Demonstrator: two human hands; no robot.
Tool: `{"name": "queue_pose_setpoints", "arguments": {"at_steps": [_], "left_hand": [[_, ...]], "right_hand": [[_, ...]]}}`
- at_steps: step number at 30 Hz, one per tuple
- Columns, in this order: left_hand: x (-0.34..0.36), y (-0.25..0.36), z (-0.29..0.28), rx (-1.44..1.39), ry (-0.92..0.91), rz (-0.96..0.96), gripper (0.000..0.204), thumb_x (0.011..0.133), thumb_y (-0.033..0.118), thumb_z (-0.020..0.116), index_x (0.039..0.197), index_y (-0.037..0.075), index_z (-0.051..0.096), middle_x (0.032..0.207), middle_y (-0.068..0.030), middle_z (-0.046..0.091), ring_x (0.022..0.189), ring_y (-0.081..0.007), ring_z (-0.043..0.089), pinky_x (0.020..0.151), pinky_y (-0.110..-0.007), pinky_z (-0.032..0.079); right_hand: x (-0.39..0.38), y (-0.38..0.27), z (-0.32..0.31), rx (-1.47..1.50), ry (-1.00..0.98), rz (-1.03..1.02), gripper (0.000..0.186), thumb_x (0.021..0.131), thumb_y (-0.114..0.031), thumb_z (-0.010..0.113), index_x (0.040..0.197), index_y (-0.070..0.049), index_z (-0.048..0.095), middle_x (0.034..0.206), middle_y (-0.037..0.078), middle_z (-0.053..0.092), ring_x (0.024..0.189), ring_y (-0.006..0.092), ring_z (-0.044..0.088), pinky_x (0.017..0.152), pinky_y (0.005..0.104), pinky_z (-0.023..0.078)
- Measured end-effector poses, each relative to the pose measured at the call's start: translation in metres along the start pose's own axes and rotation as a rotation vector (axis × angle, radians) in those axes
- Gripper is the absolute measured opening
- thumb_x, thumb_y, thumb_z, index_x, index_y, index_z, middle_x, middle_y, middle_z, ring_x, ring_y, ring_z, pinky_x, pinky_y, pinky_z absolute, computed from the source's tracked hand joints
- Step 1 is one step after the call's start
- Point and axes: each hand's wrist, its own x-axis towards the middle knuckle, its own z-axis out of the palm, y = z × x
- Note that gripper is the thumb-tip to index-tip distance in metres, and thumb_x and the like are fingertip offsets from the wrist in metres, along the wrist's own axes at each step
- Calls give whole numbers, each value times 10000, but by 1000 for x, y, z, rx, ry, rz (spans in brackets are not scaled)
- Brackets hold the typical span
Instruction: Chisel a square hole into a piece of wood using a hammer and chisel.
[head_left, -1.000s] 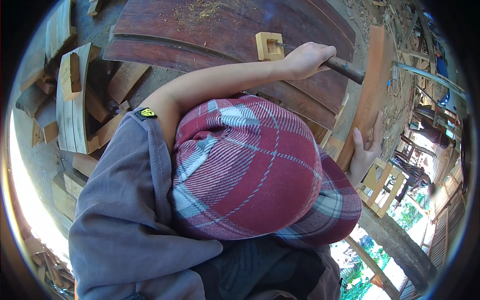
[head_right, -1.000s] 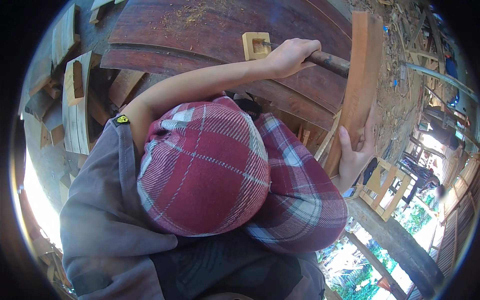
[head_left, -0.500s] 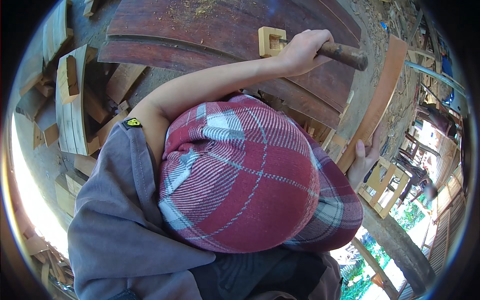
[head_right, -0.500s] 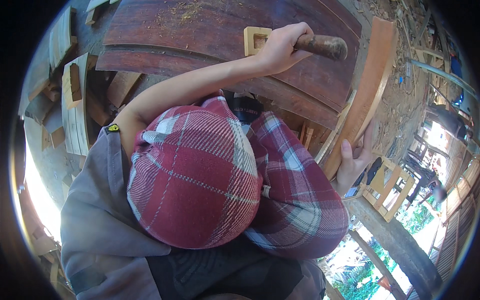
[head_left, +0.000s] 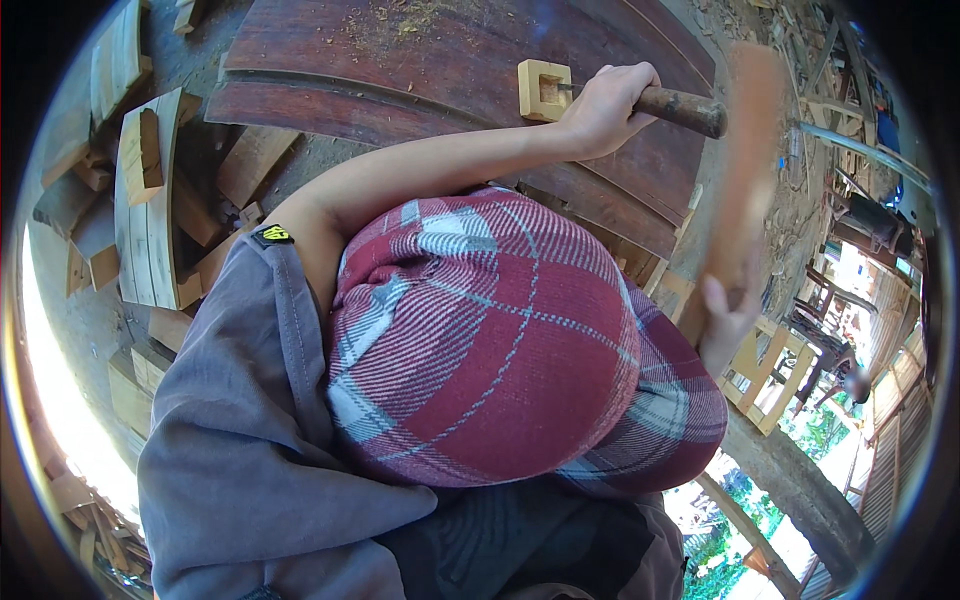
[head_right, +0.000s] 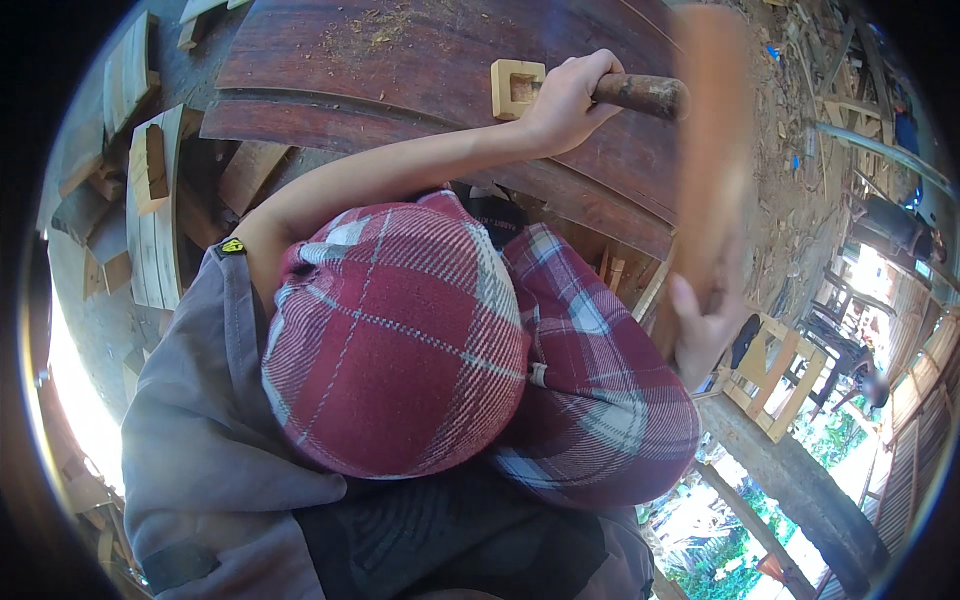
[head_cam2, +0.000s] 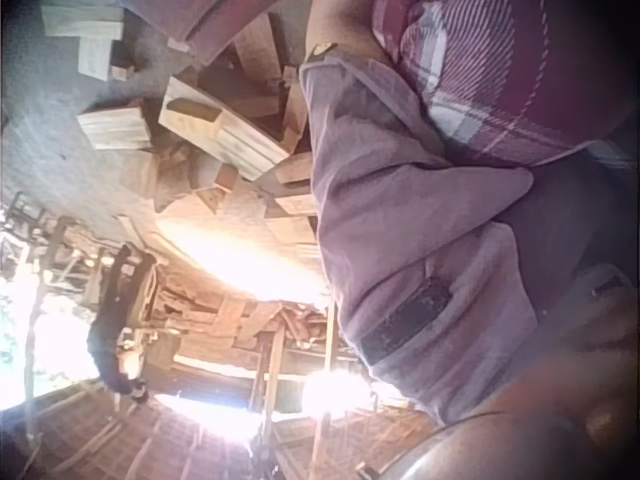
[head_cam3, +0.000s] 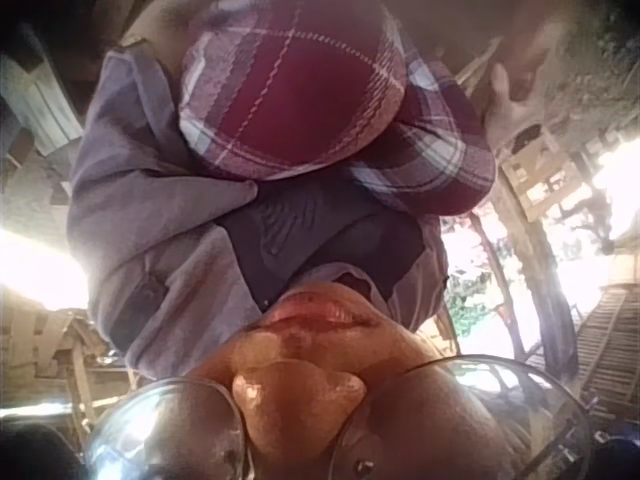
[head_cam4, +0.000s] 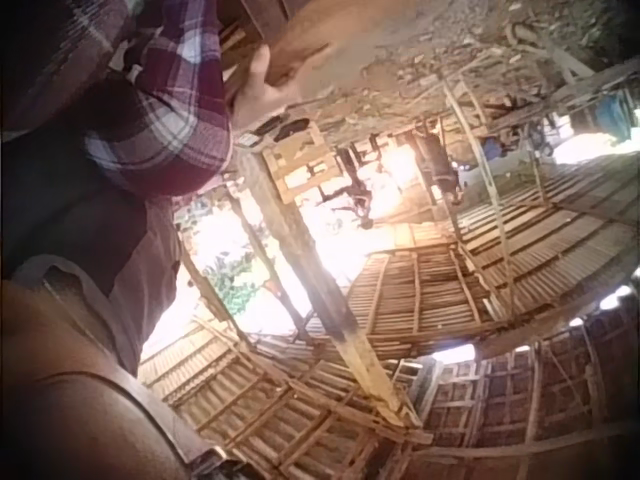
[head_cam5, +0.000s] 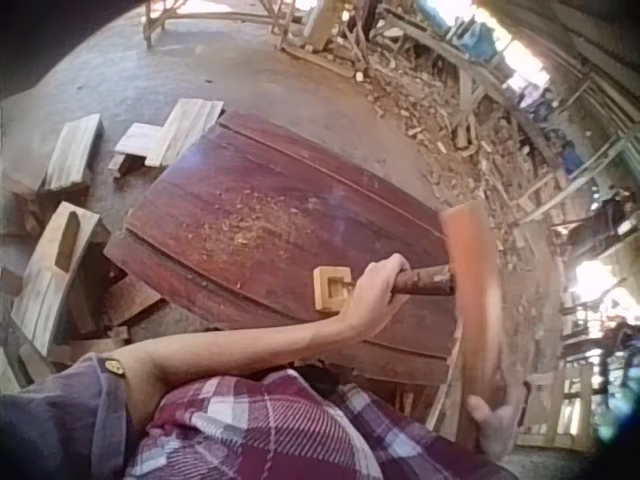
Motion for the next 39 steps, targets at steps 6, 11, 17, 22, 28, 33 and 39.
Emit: {"name": "queue_pose_setpoints", "arguments": {"at_steps": [6,11,17,22,28,33,39], "left_hand": [[8,-3,2,19,-39,-5,241,813,94,717,960,55,529,826,-158,616,844,-392,583,723,-452,457],[14,-2,3,69,-79,-54,247,829,104,714,975,53,523,834,-187,626,830,-408,606,694,-454,466],[17,-5,5,135,-109,-32,252,851,131,698,1009,64,512,812,-187,637,801,-407,627,678,-464,477],[24,-8,12,188,-186,-16,241,873,171,670,1018,73,504,805,-184,642,803,-407,630,686,-470,488],[24,-14,15,244,-243,-1,236,883,185,650,1024,77,496,813,-185,647,812,-405,633,696,-481,495],[27,-17,22,271,-283,46,245,879,177,650,1026,69,487,816,-189,648,820,-411,630,700,-486,500],[27,-16,22,248,-271,82,248,867,147,655,1023,61,483,819,-189,649,806,-415,629,703,-481,508]], "right_hand": [[6,1,-21,272,62,170,830,744,-237,712,1456,38,385,1369,228,525,1039,258,636,880,353,528],[16,-13,7,59,23,115,810,778,-233,699,1459,57,370,1329,249,545,1177,266,575,1005,350,445],[14,-14,11,259,-11,204,725,803,-171,659,1441,60,404,1431,219,471,1265,281,519,1078,366,376],[21,5,16,128,-46,123,713,825,-159,642,1453,59,384,1420,213,484,1247,276,536,1051,358,408],[16,8,6,282,46,245,696,855,-183,618,1468,33,371,1409,210,496,1200,254,571,946,331,491],[23,22,18,342,34,306,689,863,-171,607,1475,32,362,1413,217,490,1198,237,570,972,315,470],[23,21,28,300,25,229,700,867,-200,604,1480,29,354,1368,208,521,1153,221,585,933,285,474]]}}
